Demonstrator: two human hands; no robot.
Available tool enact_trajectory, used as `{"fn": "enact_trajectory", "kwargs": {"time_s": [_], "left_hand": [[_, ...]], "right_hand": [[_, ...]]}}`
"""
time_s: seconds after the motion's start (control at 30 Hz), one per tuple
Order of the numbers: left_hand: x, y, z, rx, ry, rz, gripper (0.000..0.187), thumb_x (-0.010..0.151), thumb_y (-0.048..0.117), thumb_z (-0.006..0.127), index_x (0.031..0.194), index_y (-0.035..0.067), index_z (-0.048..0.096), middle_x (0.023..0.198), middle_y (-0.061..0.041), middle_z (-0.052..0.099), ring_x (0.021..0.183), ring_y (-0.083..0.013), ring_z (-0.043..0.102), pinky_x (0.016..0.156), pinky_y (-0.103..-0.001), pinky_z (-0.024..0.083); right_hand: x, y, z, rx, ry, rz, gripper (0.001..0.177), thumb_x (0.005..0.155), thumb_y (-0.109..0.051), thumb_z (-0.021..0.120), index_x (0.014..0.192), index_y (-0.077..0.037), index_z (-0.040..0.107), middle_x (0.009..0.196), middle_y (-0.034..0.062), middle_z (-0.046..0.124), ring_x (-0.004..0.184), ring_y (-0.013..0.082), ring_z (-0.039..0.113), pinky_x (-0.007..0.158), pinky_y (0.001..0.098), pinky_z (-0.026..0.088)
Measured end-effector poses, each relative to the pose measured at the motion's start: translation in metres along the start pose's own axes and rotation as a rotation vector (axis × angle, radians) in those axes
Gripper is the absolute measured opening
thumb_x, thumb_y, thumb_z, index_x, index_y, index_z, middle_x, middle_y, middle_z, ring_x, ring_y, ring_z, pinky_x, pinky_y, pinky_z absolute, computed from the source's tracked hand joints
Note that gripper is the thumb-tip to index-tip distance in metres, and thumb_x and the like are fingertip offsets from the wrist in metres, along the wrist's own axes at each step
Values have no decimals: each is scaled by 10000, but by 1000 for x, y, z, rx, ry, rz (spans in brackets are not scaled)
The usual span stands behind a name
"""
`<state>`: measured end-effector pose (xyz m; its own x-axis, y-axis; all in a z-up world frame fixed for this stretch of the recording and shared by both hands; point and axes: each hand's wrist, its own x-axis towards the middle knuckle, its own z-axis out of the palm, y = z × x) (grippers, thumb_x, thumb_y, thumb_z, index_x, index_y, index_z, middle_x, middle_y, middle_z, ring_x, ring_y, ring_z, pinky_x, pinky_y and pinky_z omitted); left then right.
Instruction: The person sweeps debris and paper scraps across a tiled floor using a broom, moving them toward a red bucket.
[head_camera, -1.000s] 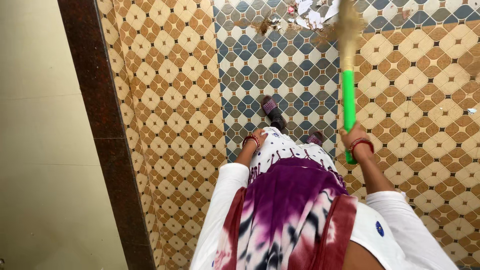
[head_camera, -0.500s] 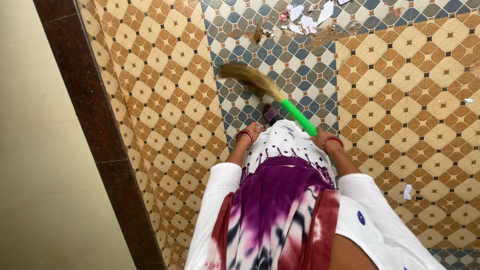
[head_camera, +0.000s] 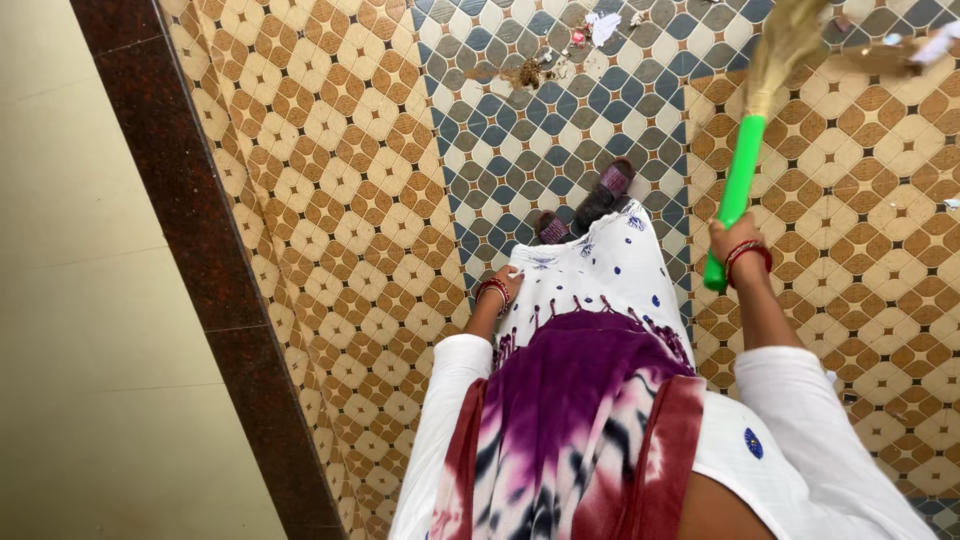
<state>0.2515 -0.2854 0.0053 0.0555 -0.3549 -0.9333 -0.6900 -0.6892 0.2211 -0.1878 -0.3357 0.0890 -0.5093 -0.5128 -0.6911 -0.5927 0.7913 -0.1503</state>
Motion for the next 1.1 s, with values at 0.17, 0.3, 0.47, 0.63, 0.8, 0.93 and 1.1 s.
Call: {"fn": "enact_trajectory", "kwargs": {"time_s": [0.17,0.3,0.47,0.63,0.8,0.93,1.1], "left_hand": [[14,33,8,-13,-43,45,470,958,373,630,1374,156,591,1265,-171,702,1157,-311,688,1008,-404,521],[30,65,-7,33,-14,31,463,980,396,631,1376,162,586,1297,-172,682,1171,-318,653,1013,-410,498],[49,112,-47,-34,4,127,468,983,361,613,1376,113,556,1254,-175,712,1134,-303,698,958,-422,545],[85,167,-78,26,26,122,466,986,377,631,1368,116,577,1229,-162,724,1110,-296,696,965,-414,527],[113,226,-75,86,-35,146,441,979,368,601,1356,140,618,1238,-157,732,1098,-303,709,950,-416,542],[124,262,-68,41,-63,265,510,991,380,607,1419,116,526,1288,-186,687,1135,-312,702,965,-415,550],[120,260,-71,101,-41,347,515,972,397,593,1404,122,539,1289,-166,711,1153,-311,688,981,-406,532]], "right_hand": [[-34,-45,33,-234,-293,-189,654,1024,-374,522,1537,-53,274,1180,362,650,1033,471,690,874,551,571],[5,-89,78,-478,-468,-355,628,1027,-440,498,1521,-105,303,1135,340,695,1074,484,695,932,565,545],[67,-122,109,-494,-473,-619,544,1015,-458,564,1387,-68,492,1220,309,684,1163,466,662,1007,538,524],[96,-76,50,-289,-491,-212,626,1010,-453,538,1520,-117,401,1272,332,647,1181,475,641,1024,558,498],[132,-43,-33,-165,-313,18,608,1012,-463,544,1509,-133,428,1270,298,651,1148,450,654,986,571,512],[174,-47,-93,4,-87,153,563,1032,-441,643,1382,-9,555,1224,310,654,1075,445,672,931,564,544],[171,-47,-108,413,70,194,471,993,-321,672,1289,26,556,1155,273,682,928,421,723,788,535,606]]}}
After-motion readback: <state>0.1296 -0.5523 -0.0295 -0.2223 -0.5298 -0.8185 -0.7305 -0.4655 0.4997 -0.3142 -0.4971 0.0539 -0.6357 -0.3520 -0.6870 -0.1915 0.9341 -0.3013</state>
